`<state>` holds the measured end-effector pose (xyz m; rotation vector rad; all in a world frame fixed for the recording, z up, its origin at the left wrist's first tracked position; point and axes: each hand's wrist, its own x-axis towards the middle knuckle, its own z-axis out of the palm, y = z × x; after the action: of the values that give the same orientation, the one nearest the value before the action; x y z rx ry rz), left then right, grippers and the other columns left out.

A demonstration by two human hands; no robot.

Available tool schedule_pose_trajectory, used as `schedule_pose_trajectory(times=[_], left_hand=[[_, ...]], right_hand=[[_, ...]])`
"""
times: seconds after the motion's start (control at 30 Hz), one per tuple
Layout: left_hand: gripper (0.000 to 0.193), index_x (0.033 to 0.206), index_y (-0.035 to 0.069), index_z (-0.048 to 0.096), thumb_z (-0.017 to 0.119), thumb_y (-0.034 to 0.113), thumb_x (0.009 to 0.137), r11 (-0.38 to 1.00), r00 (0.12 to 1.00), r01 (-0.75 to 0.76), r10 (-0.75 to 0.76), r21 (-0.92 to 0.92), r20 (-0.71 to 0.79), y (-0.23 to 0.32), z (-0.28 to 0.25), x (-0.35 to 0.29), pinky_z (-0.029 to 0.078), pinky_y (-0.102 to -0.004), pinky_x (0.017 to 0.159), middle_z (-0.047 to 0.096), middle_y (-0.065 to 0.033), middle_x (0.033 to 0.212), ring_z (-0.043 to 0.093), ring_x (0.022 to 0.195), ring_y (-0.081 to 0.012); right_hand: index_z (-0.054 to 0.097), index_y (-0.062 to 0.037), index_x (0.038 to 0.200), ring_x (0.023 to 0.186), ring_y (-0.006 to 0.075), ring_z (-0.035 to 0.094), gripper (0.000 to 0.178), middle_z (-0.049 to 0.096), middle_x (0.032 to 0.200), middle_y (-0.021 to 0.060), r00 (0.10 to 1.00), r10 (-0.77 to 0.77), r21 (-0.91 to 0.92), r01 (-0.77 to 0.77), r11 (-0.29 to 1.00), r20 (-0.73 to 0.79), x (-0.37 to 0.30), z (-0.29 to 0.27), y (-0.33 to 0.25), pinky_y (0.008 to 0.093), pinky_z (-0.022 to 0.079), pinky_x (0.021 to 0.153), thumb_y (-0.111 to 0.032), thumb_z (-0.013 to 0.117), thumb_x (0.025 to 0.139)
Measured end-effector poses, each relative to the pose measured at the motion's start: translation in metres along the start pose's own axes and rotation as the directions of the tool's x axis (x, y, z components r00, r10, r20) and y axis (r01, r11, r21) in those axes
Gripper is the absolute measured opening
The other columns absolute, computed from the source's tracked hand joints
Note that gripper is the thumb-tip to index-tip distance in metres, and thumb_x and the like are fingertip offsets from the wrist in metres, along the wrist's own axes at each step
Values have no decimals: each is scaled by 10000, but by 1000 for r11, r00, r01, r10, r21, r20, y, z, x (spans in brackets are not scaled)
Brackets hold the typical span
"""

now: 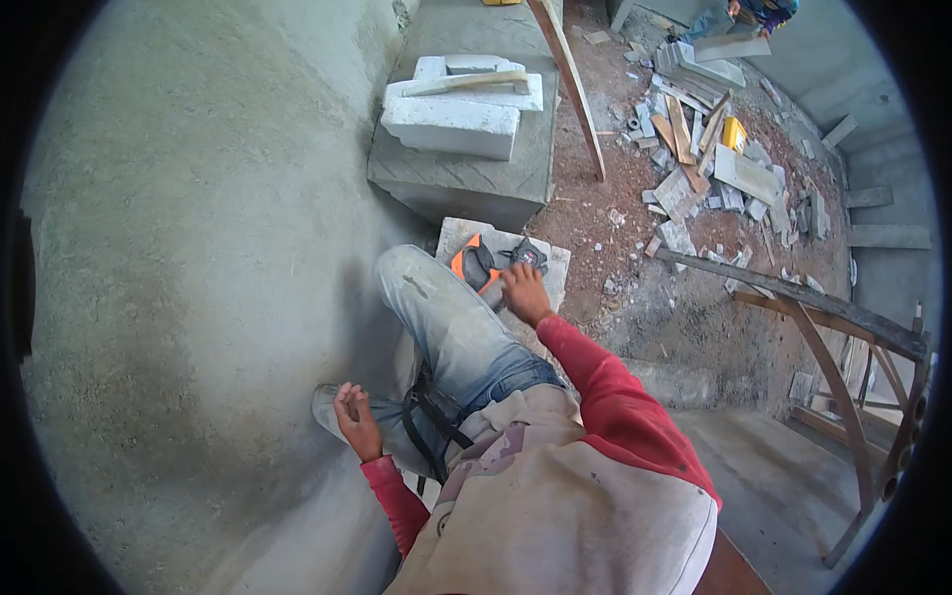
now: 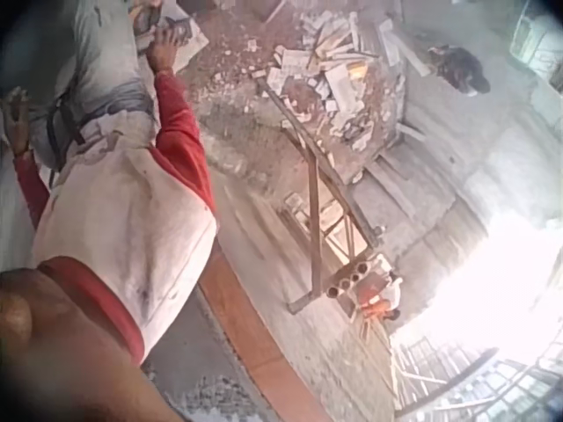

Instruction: The worker uses a hand saw to cut a vertical slot into a plastered masonry wall for utility installation.

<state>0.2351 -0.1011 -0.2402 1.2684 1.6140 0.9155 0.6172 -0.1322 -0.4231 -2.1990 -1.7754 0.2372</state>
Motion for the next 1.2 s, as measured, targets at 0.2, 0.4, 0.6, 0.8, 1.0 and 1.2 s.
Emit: schedule_pose_trajectory(times=[0.2, 0.4, 0.6, 0.8, 1.0, 1.2], left_hand=[[282, 1259, 1, 543, 569, 65, 986, 999, 997, 10, -13, 47, 74, 8, 17, -2, 500, -293, 893, 635, -103, 1117, 624, 982, -171], [230, 1179, 36, 606, 618, 99, 958, 997, 1000, -25, 26, 68, -11, -5, 17, -15, 517, -309, 798, 697, -88, 987, 664, 886, -164], [246, 1219, 25, 578, 590, 80, 979, 994, 991, 9, -23, 113, 132, 5, 26, -19, 504, -276, 850, 678, -85, 1046, 642, 950, -147], [248, 1219, 18, 577, 580, 75, 978, 996, 987, 5, -19, 88, 161, 11, 35, -21, 508, -278, 844, 681, -92, 1049, 644, 957, -146], [238, 1213, 15, 579, 575, 75, 983, 994, 999, -43, 41, 101, 24, -1, 4, -16, 528, -287, 837, 665, -89, 1045, 641, 937, -159], [205, 1174, 0, 602, 563, 97, 998, 957, 914, -226, 273, 183, -300, 15, -49, 4, 510, -316, 837, 670, -118, 1089, 639, 951, -192]], right_hand=[[590, -92, 1167, 1112, 275, 518, 302, 547, 1160, 117, 949, -222, -34, 235, 971, 226, -34, 44, 6, 404, 416, 908, -189, 514, 892], [560, -61, 1205, 1240, 327, 485, 334, 520, 1321, 188, 985, -162, -5, 163, 987, 66, 11, 21, -16, 431, 381, 1008, -209, 521, 908], [628, -71, 1116, 1292, 353, 451, 271, 492, 1379, 204, 943, -309, -201, 328, 923, 120, 38, 26, -6, 468, 355, 1056, -228, 533, 917], [638, -78, 1122, 1334, 366, 408, 289, 437, 1434, 231, 951, -287, -173, 303, 937, 112, 44, 31, -3, 503, 346, 1055, -248, 537, 912], [570, -73, 1208, 1288, 357, 432, 427, 493, 1356, 193, 986, -122, 8, 122, 992, 116, 68, 2, 2, 511, 389, 1010, -229, 650, 819], [618, -91, 992, 1048, 359, 529, 268, 563, 1057, 144, 956, 207, 219, -161, 962, -206, 104, -30, 40, 494, 433, 880, -202, 733, 777]])
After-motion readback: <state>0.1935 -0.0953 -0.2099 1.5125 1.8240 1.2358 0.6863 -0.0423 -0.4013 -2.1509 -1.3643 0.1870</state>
